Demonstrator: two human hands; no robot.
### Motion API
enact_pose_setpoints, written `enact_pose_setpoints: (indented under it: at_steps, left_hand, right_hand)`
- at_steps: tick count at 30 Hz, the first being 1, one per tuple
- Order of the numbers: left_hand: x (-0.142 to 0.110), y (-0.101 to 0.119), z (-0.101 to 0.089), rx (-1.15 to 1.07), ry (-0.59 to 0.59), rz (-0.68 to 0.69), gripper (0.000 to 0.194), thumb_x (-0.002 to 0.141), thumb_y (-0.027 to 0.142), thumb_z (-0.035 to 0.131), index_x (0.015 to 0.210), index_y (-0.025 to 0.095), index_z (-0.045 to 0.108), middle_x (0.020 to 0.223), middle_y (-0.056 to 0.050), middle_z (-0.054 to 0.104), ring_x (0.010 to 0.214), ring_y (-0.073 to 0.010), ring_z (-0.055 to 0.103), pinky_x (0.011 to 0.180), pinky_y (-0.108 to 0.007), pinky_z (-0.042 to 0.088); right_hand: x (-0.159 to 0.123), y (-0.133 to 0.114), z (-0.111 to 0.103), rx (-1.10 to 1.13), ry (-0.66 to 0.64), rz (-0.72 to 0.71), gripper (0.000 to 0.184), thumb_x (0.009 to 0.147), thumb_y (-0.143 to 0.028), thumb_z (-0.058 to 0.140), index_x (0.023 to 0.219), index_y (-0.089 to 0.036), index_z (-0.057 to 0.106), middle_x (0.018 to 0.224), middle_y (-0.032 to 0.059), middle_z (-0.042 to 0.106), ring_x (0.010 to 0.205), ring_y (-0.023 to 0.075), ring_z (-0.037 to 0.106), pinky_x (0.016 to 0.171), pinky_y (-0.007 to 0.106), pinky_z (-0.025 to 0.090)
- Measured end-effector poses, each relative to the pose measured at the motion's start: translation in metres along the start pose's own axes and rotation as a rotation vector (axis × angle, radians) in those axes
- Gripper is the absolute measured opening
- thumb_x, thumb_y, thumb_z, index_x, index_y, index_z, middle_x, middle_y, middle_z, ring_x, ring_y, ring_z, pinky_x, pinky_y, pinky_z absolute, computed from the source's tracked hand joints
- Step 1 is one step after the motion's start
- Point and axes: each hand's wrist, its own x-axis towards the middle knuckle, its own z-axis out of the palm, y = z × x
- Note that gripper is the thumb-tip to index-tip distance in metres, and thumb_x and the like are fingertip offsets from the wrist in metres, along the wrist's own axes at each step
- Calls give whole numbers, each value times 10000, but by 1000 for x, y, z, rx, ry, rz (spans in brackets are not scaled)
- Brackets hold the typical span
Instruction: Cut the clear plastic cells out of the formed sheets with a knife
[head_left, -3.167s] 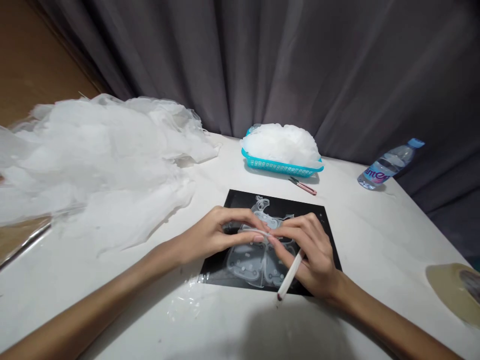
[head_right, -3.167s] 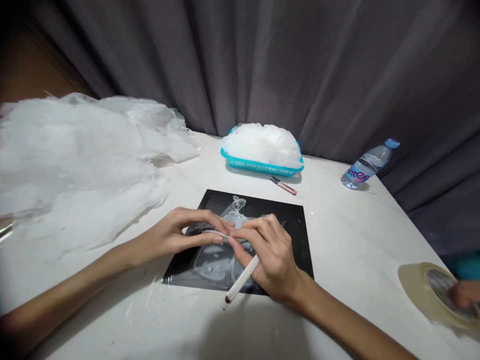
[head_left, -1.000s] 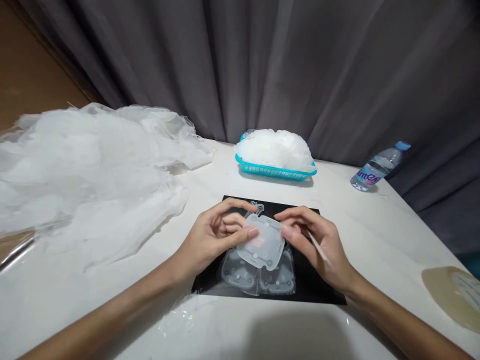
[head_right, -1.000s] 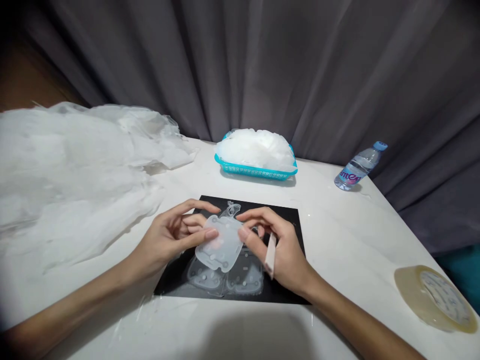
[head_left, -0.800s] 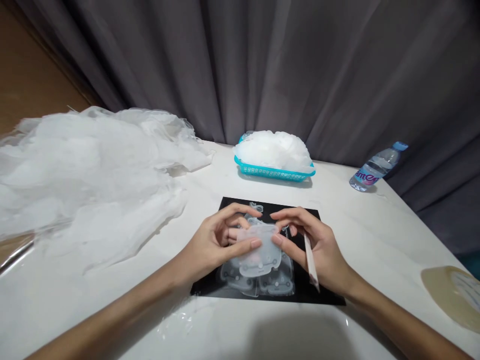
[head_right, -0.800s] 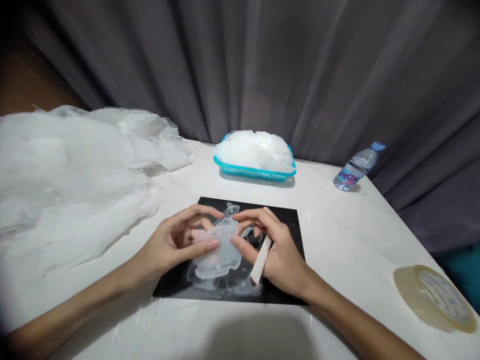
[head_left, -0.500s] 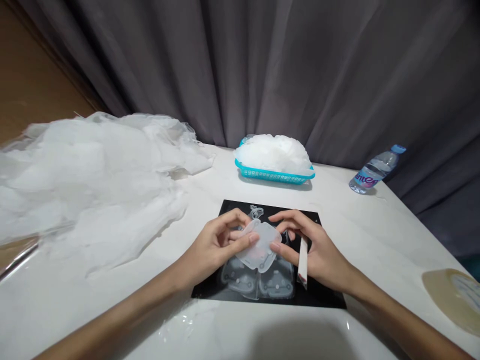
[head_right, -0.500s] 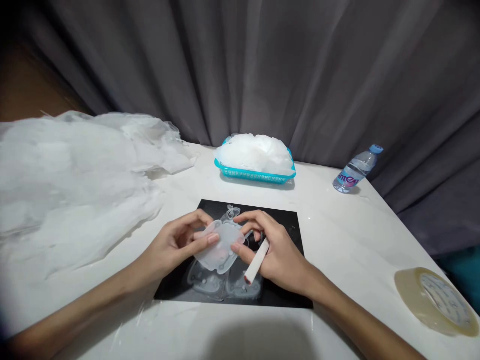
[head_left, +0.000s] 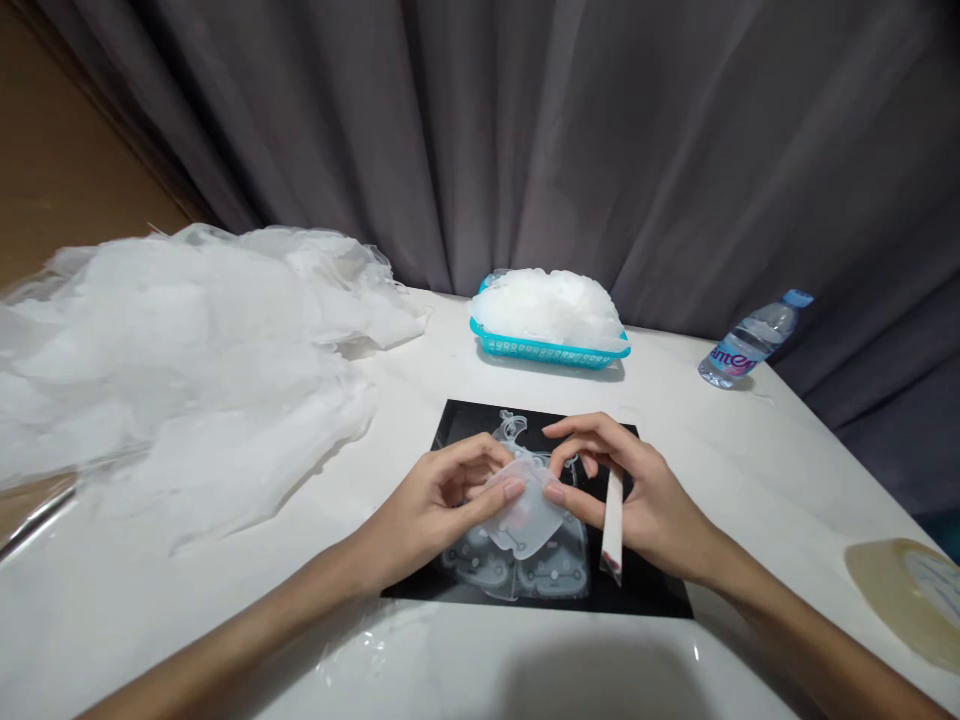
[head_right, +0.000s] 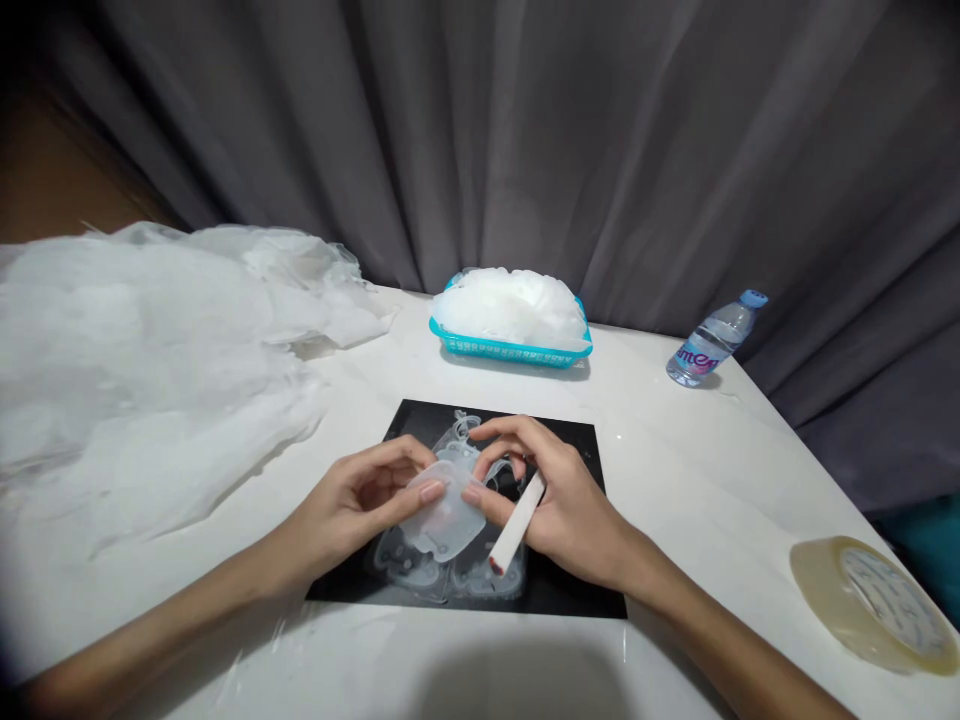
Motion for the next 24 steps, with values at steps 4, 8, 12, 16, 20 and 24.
enact_pose_setpoints:
  at_steps: [4, 8, 12, 16, 20, 24]
  left_hand:
    - [0, 0, 2, -2, 0, -8, 200, 979, 370, 710, 976, 188, 627, 808, 22, 605, 698, -107, 566, 611, -194, 436]
    - [1, 1, 5, 36, 1, -12, 198, 979, 377, 700, 1018, 189, 653, 788, 20, 606, 660, -107, 555, 587, -196, 430]
    - [1, 1, 4, 50, 34, 11, 214, 972, 383, 705, 951, 182, 635, 732, 22, 590, 623, -105, 533, 547, -187, 390]
    - [0, -1, 1, 41, 23, 39, 214, 978, 374, 702, 937, 184, 612, 730, 20, 587, 621, -103, 525, 540, -181, 377]
    - [0, -1, 0, 58, 10, 57, 205, 988, 368, 697, 942, 186, 613, 718, 29, 566, 602, -92, 486, 531, -177, 360]
    - [-1, 1, 1, 69, 30, 81, 173, 984, 352, 706, 969, 191, 644, 767, 22, 581, 624, -90, 511, 547, -174, 392]
  right_hand:
    - [1, -2, 2, 23, 18, -26, 339, 950, -264, 755, 1255, -259, 608, 978, 12, 748, 830, 166, 619, 747, 324, 450]
    - [1, -3, 5, 39, 28, -66, 320, 956, -284, 754, 1243, -256, 614, 1000, 24, 752, 915, 189, 691, 791, 337, 479]
    - [1, -3, -1, -71, 36, -53, 360, 922, -295, 791, 1243, -261, 630, 1008, 30, 752, 889, 193, 659, 799, 345, 497]
    - [1, -6, -6, -60, 25, -46, 356, 924, -280, 782, 1242, -252, 626, 987, 28, 755, 853, 179, 681, 739, 324, 499]
    - [0, -8, -5, -32, 32, -58, 336, 929, -278, 777, 1229, -250, 628, 983, 32, 756, 868, 187, 715, 725, 325, 504]
    - [-1, -8, -3, -15, 43, -76, 334, 929, -268, 782, 1229, -264, 637, 992, 23, 749, 882, 179, 720, 730, 315, 496]
